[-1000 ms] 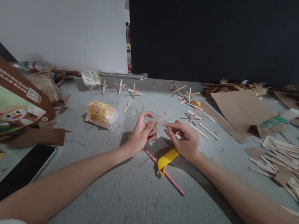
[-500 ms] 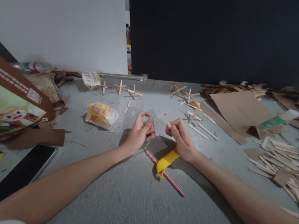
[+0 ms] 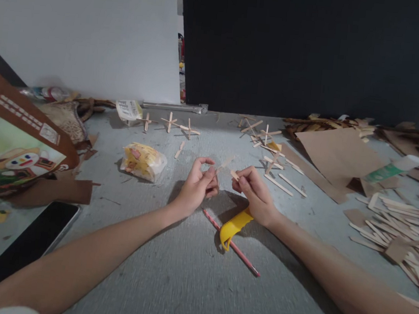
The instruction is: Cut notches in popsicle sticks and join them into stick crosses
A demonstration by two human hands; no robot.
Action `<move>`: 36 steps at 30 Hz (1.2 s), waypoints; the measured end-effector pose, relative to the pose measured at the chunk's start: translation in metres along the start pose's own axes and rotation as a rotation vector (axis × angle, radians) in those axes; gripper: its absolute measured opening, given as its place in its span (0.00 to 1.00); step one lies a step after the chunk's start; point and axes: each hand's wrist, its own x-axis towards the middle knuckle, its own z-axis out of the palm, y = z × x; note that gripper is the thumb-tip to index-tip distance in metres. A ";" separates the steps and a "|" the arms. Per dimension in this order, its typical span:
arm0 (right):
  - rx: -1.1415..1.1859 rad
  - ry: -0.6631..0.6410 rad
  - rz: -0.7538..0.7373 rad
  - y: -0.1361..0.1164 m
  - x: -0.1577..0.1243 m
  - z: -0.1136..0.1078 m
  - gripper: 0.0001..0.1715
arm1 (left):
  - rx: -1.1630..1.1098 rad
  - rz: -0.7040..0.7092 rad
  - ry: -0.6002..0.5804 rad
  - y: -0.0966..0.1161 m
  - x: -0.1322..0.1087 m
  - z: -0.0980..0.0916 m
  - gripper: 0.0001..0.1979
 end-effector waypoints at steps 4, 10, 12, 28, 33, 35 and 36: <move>0.043 -0.003 0.046 0.001 0.000 -0.001 0.21 | 0.013 0.002 -0.013 0.001 -0.001 0.000 0.26; 0.090 0.023 0.081 0.001 0.002 -0.002 0.22 | 0.027 -0.024 -0.014 0.001 -0.002 0.000 0.28; 0.099 0.032 0.087 0.001 0.002 -0.002 0.22 | 0.024 -0.025 -0.014 0.001 -0.002 0.000 0.28; 0.097 0.019 0.077 -0.001 0.002 -0.001 0.21 | 0.015 -0.010 0.017 -0.002 -0.001 -0.001 0.31; 0.008 0.034 0.049 -0.003 0.002 -0.001 0.22 | 0.017 -0.011 0.012 -0.002 -0.001 -0.002 0.30; -0.050 0.062 0.005 -0.005 0.001 -0.001 0.20 | 0.027 0.008 0.015 -0.002 -0.002 -0.002 0.29; -0.088 0.072 -0.023 -0.006 0.001 0.000 0.19 | 0.038 0.024 0.017 -0.002 -0.002 -0.001 0.28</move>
